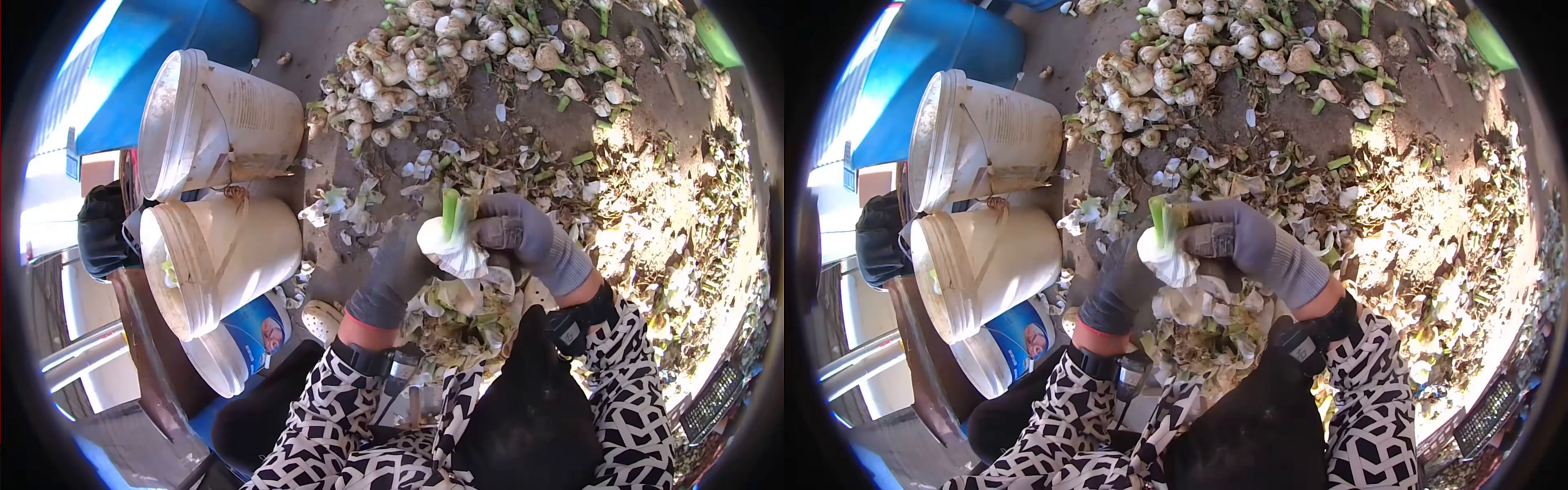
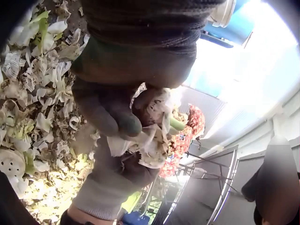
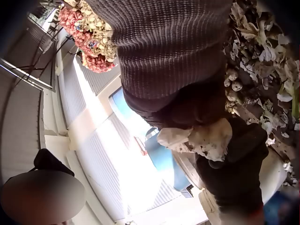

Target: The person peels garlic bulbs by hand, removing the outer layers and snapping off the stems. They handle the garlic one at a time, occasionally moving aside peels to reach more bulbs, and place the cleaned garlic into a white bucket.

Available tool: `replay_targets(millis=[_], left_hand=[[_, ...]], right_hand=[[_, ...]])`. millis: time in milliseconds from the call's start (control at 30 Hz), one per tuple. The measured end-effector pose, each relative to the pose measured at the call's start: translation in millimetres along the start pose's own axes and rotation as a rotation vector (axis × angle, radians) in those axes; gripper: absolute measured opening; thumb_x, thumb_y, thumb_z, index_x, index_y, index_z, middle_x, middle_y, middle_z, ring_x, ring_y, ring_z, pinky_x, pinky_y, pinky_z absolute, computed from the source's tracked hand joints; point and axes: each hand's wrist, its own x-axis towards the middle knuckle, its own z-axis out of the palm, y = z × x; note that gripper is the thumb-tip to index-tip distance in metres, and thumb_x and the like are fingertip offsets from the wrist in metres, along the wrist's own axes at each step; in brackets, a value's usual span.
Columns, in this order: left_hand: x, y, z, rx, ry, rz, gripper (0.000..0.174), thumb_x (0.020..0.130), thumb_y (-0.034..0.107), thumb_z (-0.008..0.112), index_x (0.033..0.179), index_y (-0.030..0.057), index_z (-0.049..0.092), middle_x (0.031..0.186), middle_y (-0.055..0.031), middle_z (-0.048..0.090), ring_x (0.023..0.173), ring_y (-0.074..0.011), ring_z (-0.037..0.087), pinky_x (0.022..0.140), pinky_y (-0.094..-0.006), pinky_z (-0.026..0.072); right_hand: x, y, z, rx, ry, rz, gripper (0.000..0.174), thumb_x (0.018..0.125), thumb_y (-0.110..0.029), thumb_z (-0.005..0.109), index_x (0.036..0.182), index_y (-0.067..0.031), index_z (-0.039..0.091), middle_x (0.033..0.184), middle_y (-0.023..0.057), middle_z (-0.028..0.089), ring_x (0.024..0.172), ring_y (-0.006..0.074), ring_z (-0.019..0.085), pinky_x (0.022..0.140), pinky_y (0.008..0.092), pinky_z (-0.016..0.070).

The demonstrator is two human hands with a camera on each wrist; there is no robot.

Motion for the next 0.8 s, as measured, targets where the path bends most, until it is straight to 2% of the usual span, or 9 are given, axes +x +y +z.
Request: replay_targets(millis=[67,133,233,300,367,533,633,733,800], left_hand=[[2,0,-4,0.095,-0.054,0.026,0.044,0.077,0.013,0.072,0.116,0.0031,0.056,0.092,-0.0137,0.065,0.088,-0.0343,0.064,0.079,-0.0384,0.0514],[12,8,3,-0.913,0.418,-0.614,0.032,0.089,0.012,0.061,0.119,0.0038,0.054,0.099,-0.0131,0.064,0.095,-0.0312,0.062,0.084,-0.0383,0.0495],[-11,42,11,-0.594,0.382,-0.309,0.027,0.098,0.013,0.050,0.122,0.0029,0.051,0.108,-0.0110,0.060,0.101,-0.0230,0.059,0.085,-0.0360,0.0481],[-9,45,0,0.230,0.297,0.049,0.030,0.099,0.019,0.051,0.123,0.0015,0.050,0.114,-0.0078,0.057,0.104,-0.0167,0.055,0.087,-0.0344,0.0472],[-7,64,1,-0.937,0.317,-0.392,0.032,0.096,0.021,0.055,0.121,0.0009,0.051,0.110,-0.0068,0.058,0.100,-0.0157,0.057,0.086,-0.0324,0.0479],[-8,20,7,-1.691,0.419,-0.459,0.031,0.094,0.022,0.059,0.118,0.0035,0.051,0.109,-0.0074,0.060,0.094,-0.0167,0.062,0.084,-0.0288,0.0503],[-2,13,7,-1.075,0.382,-0.238,0.032,0.095,0.034,0.055,0.113,0.0084,0.060,0.126,-0.0158,0.057,0.115,-0.0293,0.053,0.101,-0.0461,0.0401],[-6,7,-12,-1.702,0.353,-0.381,0.042,0.096,0.042,0.048,0.123,0.0108,0.057,0.138,-0.0112,0.050,0.129,-0.0307,0.043,0.109,-0.0530,0.0284],[-6,1,-14,-1.760,0.318,-0.320,0.053,0.095,0.042,0.047,0.135,0.0072,0.048,0.142,-0.0127,0.045,0.132,-0.0322,0.039,0.111,-0.0529,0.0246]], right_hand=[[6,-2,-6,0.202,-0.047,0.003,0.032,0.089,-0.014,0.063,0.116,0.0034,0.059,0.093,0.0078,0.065,0.077,0.0123,0.062,0.067,0.0232,0.0488],[12,-3,-2,0.175,0.014,-0.006,0.031,0.089,-0.019,0.064,0.112,0.0022,0.061,0.080,0.0027,0.064,0.059,0.0059,0.059,0.049,0.0173,0.0444],[6,-7,7,-0.318,0.188,0.034,0.028,0.092,-0.018,0.060,0.113,0.0002,0.060,0.071,0.0007,0.061,0.051,0.0060,0.056,0.042,0.0185,0.0419],[5,-10,11,-0.282,0.104,0.116,0.028,0.094,-0.020,0.058,0.114,-0.0016,0.060,0.066,0.0000,0.060,0.045,0.0056,0.053,0.038,0.0201,0.0393],[6,-4,12,-0.285,0.107,0.075,0.028,0.092,-0.020,0.060,0.113,-0.0003,0.060,0.068,0.0003,0.061,0.046,0.0051,0.053,0.038,0.0201,0.0404],[1,33,-9,-0.056,0.255,-0.019,0.032,0.090,-0.020,0.062,0.111,0.0028,0.059,0.074,0.0013,0.064,0.047,0.0058,0.055,0.041,0.0196,0.0446],[-17,24,-17,-0.022,0.296,-0.028,0.028,0.091,-0.021,0.060,0.105,0.0030,0.060,0.074,0.0044,0.065,0.046,0.0070,0.057,0.042,0.0210,0.0472],[-34,18,-33,0.162,0.370,-0.149,0.028,0.091,-0.022,0.060,0.102,0.0027,0.060,0.074,0.0088,0.066,0.044,0.0105,0.058,0.042,0.0223,0.0483],[-47,23,-37,-0.528,0.203,0.202,0.024,0.088,-0.023,0.062,0.101,-0.0034,0.062,0.071,0.0083,0.066,0.047,0.0168,0.060,0.046,0.0274,0.0511]])
